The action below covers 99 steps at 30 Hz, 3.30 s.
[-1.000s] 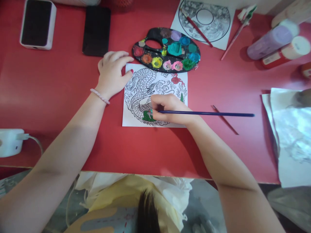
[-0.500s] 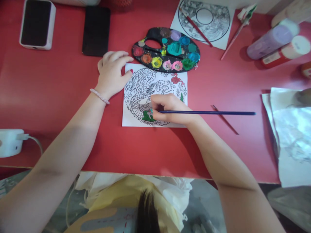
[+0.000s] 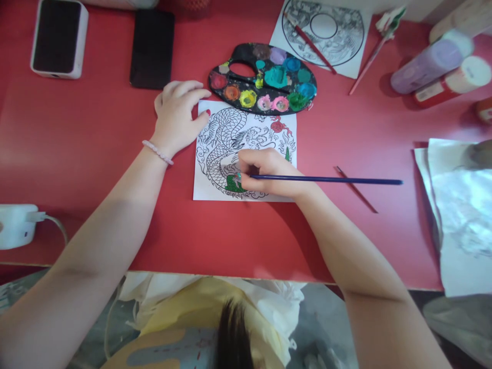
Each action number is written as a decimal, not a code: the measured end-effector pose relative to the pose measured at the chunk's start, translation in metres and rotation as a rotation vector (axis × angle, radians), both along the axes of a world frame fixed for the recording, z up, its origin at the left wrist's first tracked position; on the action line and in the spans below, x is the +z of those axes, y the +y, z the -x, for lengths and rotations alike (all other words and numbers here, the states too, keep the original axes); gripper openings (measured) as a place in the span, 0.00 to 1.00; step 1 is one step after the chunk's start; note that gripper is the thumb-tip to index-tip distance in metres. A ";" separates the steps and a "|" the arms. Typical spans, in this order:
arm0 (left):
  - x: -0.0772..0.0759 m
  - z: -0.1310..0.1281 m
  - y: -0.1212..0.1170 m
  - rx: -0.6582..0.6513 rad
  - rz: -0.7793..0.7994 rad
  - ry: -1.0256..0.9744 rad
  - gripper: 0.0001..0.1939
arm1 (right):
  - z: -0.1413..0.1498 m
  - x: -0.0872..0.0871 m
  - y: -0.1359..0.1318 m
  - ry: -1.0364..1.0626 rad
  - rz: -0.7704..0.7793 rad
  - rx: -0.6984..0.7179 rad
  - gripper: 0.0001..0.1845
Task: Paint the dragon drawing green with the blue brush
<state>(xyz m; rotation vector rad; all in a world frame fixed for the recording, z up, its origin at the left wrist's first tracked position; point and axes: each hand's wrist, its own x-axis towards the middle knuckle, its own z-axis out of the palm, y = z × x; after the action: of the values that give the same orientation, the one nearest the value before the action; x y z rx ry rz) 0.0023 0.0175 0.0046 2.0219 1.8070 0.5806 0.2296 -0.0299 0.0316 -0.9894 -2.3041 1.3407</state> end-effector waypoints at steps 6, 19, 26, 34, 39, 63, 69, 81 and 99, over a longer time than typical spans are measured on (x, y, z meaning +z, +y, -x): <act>0.001 0.001 0.000 -0.011 0.006 -0.003 0.29 | -0.001 0.001 0.000 -0.028 0.007 0.006 0.12; -0.007 0.004 0.002 -0.026 -0.018 -0.071 0.31 | -0.003 -0.002 0.002 0.034 0.000 0.000 0.13; -0.004 0.003 0.000 -0.009 -0.013 -0.010 0.29 | -0.004 -0.005 0.004 0.077 0.001 0.020 0.12; -0.007 0.003 0.001 -0.009 -0.035 -0.012 0.23 | 0.000 -0.008 0.007 0.106 -0.008 0.047 0.12; -0.007 0.004 0.001 -0.006 -0.038 -0.040 0.22 | 0.000 -0.007 0.007 0.118 -0.015 0.046 0.12; -0.006 0.003 0.001 -0.022 -0.028 0.021 0.23 | -0.001 -0.007 0.007 0.080 -0.049 0.042 0.11; -0.004 0.003 0.000 -0.013 -0.051 0.014 0.21 | -0.001 -0.007 0.006 0.087 -0.055 0.040 0.11; -0.013 0.008 0.004 -0.051 -0.143 0.029 0.22 | -0.002 -0.011 0.007 0.118 -0.051 0.071 0.11; -0.006 0.004 0.001 -0.023 -0.051 0.071 0.21 | -0.002 -0.011 0.005 0.077 -0.040 0.079 0.11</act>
<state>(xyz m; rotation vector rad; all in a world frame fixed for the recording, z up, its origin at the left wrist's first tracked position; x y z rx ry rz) -0.0014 0.0187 -0.0013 2.1186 1.8245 0.5602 0.2318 -0.0251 0.0203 -0.8276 -2.3254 1.3326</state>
